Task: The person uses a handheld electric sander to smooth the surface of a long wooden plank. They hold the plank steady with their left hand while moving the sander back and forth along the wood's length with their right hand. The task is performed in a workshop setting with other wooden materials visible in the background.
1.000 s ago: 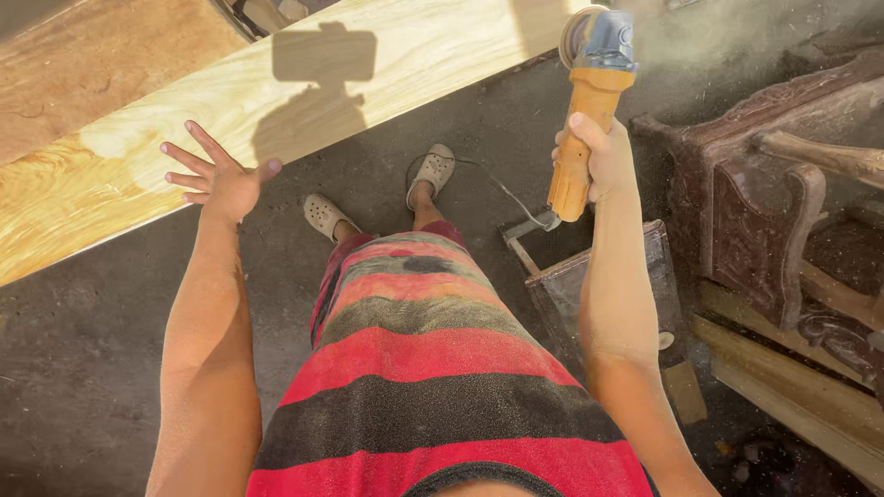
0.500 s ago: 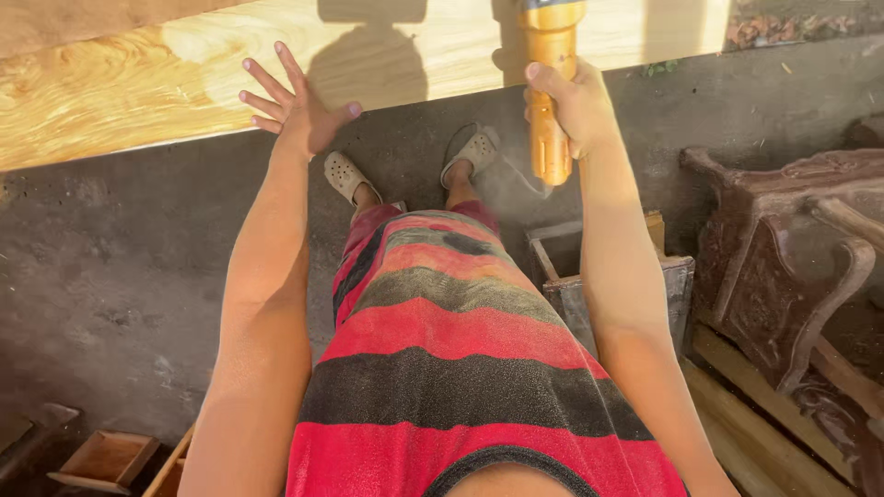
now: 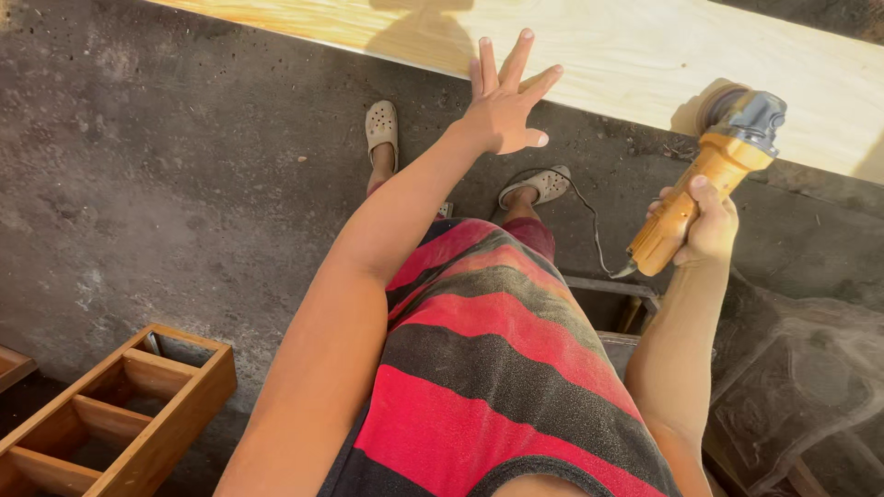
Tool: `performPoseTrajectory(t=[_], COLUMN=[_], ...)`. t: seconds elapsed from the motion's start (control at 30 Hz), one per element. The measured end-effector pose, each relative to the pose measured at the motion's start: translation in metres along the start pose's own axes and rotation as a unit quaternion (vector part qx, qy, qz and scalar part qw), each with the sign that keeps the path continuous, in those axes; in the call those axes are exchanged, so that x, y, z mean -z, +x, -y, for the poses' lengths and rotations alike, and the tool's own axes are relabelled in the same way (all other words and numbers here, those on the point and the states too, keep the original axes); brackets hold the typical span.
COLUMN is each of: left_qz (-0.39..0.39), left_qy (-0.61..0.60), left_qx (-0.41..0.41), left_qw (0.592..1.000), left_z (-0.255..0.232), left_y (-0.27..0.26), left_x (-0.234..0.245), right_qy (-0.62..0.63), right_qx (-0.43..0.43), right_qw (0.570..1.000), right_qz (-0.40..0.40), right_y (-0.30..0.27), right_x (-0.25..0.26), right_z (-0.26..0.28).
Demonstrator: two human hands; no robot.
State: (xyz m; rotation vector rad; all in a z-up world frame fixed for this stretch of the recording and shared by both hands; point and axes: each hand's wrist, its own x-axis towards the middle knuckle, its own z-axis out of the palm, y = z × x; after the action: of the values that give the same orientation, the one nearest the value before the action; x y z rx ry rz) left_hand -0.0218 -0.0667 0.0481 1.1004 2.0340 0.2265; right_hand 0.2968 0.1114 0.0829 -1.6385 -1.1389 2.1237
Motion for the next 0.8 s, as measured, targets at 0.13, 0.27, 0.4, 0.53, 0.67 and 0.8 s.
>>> performPoseTrajectory(t=[0.13, 0.27, 0.4, 0.53, 0.67, 0.8], left_qz=[-0.213, -0.32, -0.432, -0.373, -0.347, -0.333], left_qy=[-0.042, 0.01, -0.157, -0.623, -0.715, -0.726], left_qx=[-0.147, -0.011, 0.128, 0.307, 0.212, 0.188], left_qw=[0.965, 0.947, 0.879, 0.616, 0.568, 0.571], left_z=[0.159, 0.349, 0.471, 0.545, 0.582, 0.603], left_y=[-0.063, -0.138, -0.189, -0.199, -0.171, -0.148], left_x=[0.019, 0.09, 0.148, 0.188, 0.175, 0.159], right_qy=[-0.037, -0.032, -0.111, -0.103, -0.077, -0.017], right_qx=[-0.018, -0.043, -0.051, -0.024, -0.043, -0.035], right_qw=[0.998, 0.994, 0.978, 0.972, 0.986, 0.998], right_qz=[0.048, 0.098, 0.167, 0.209, 0.141, 0.044], right_y=[-0.024, -0.048, -0.063, -0.072, -0.072, -0.07], right_x=[-0.149, -0.31, -0.436, -0.504, -0.499, -0.439], right_z=[-0.052, -0.088, -0.122, -0.149, -0.15, -0.132])
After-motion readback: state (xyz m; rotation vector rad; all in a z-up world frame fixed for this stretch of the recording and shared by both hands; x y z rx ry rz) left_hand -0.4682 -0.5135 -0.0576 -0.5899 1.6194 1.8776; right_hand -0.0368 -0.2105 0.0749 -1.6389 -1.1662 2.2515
